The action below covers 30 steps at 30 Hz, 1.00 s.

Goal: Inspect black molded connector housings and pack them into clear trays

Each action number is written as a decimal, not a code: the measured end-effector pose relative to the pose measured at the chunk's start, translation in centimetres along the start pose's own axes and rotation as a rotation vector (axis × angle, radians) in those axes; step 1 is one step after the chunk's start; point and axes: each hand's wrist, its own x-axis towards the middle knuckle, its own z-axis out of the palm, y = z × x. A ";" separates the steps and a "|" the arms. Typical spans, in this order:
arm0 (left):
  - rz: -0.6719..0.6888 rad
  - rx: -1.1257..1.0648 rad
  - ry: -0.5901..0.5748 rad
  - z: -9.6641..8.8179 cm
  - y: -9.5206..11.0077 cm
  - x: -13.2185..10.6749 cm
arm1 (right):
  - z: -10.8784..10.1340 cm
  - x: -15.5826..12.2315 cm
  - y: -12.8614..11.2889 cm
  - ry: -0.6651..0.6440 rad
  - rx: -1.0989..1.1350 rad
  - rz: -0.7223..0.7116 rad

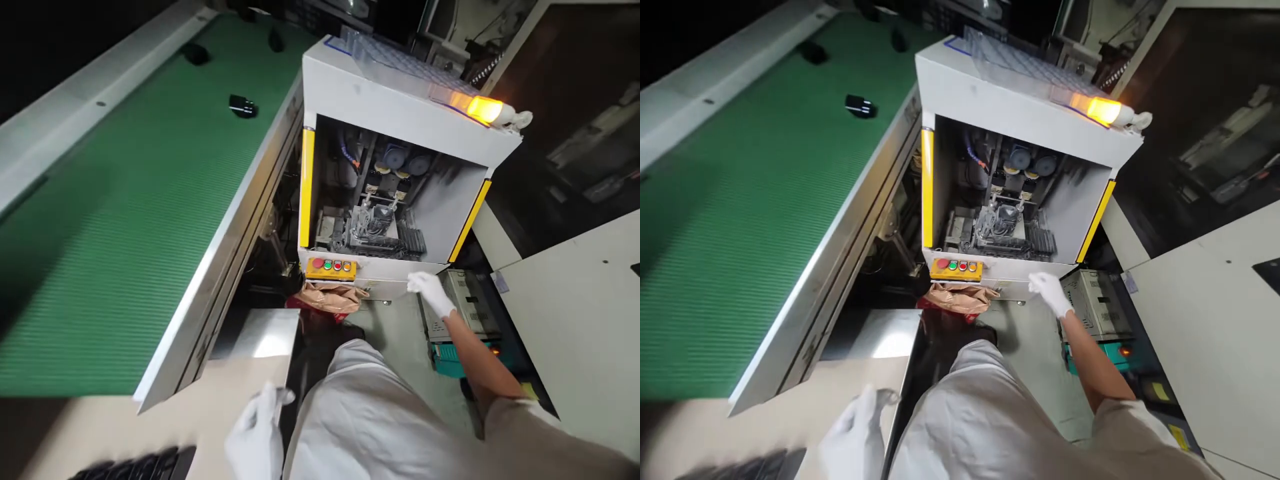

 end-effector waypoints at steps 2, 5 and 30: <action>-0.129 -0.215 0.218 -0.9 1.0 1.8 | -0.2 4.4 -2.2 0.154 0.099 -0.023; -0.048 -0.435 0.319 -2.4 4.1 8.3 | 2.0 10.3 -6.4 0.298 0.203 -0.067; 0.191 -0.633 -0.320 -4.4 8.2 15.8 | 15.4 -8.7 -14.9 -0.183 0.559 -0.276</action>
